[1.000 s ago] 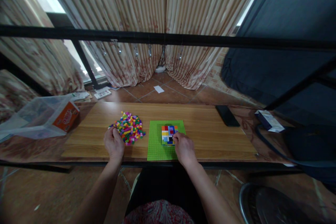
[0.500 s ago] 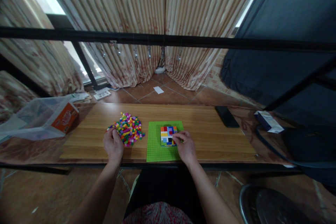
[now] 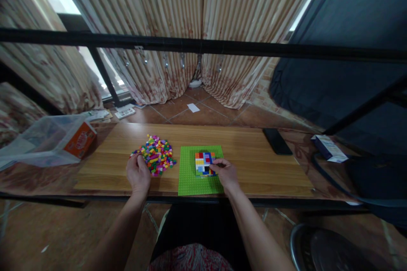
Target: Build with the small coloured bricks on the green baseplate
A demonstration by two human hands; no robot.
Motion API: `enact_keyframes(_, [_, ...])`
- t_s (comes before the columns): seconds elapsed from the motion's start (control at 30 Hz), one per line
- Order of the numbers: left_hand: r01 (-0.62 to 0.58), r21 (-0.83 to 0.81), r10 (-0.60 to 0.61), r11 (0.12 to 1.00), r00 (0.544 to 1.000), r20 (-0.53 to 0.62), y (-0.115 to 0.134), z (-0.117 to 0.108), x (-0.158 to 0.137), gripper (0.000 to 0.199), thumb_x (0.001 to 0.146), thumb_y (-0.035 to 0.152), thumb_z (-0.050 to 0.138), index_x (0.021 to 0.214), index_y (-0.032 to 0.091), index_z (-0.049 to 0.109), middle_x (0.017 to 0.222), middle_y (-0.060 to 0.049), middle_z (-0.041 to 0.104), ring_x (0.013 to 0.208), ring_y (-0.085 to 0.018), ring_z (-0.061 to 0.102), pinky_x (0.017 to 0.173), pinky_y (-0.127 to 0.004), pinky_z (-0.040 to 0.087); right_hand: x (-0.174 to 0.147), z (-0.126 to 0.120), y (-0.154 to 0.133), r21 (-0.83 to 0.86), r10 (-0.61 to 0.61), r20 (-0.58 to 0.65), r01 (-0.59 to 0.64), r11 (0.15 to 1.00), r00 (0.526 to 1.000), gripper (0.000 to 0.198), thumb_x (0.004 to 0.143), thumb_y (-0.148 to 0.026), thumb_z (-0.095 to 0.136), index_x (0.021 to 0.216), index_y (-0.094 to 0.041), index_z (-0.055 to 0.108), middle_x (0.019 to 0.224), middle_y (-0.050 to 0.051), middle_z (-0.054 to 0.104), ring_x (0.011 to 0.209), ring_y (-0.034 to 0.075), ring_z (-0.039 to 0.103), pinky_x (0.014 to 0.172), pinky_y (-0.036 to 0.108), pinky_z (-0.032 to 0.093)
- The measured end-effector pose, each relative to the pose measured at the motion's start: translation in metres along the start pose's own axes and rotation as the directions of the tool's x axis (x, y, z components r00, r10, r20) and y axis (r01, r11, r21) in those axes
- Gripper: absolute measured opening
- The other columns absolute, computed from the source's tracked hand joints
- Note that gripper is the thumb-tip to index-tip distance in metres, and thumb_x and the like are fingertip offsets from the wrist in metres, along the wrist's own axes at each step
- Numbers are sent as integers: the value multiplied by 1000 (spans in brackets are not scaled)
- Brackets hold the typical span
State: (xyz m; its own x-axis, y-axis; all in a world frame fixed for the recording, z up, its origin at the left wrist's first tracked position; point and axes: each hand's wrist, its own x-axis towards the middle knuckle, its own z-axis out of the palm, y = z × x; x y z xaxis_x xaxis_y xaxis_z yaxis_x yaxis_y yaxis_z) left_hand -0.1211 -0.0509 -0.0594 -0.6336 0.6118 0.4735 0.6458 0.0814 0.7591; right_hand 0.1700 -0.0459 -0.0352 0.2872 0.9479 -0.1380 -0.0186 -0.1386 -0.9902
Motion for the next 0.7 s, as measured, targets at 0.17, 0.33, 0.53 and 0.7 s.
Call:
enact_keyframes(0.17, [5,-2,-5,1000,1000,8,-1,0,0,32,89,32,38,96,14,63,103,-14,65,103,-25,58,97,-42,43,0,1,-8,-26,75,7,-75,997,997,27,42,-31,80,62,-18,67,61,-1,65,57,13,55,57,26,39])
enact_keyframes(0.33, [0,-12,0,1000,1000,-1,-2,2,-1,31,90,33,39,97,15,63,102,-13,65,102,-25,58,96,-42,43,-1,2,-16,-55,114,31,-112,992,993,26,42,-30,78,61,-18,65,60,-2,64,56,13,53,53,25,34])
enact_keyframes(0.53, [-14,-50,13,999,1000,-21,-4,2,-2,31,90,34,39,95,15,63,100,-13,64,100,-24,58,95,-41,44,-1,2,-16,-88,118,56,-113,990,991,28,43,-33,78,62,-18,64,58,-2,63,54,13,53,53,25,34])
enact_keyframes(0.7, [26,-165,-26,986,1000,3,-7,-3,0,31,90,39,40,97,18,63,102,-10,65,102,-22,57,98,-41,42,-2,-3,-11,-95,40,11,-39,995,999,36,44,-41,79,68,-17,67,64,2,66,56,15,55,55,27,37])
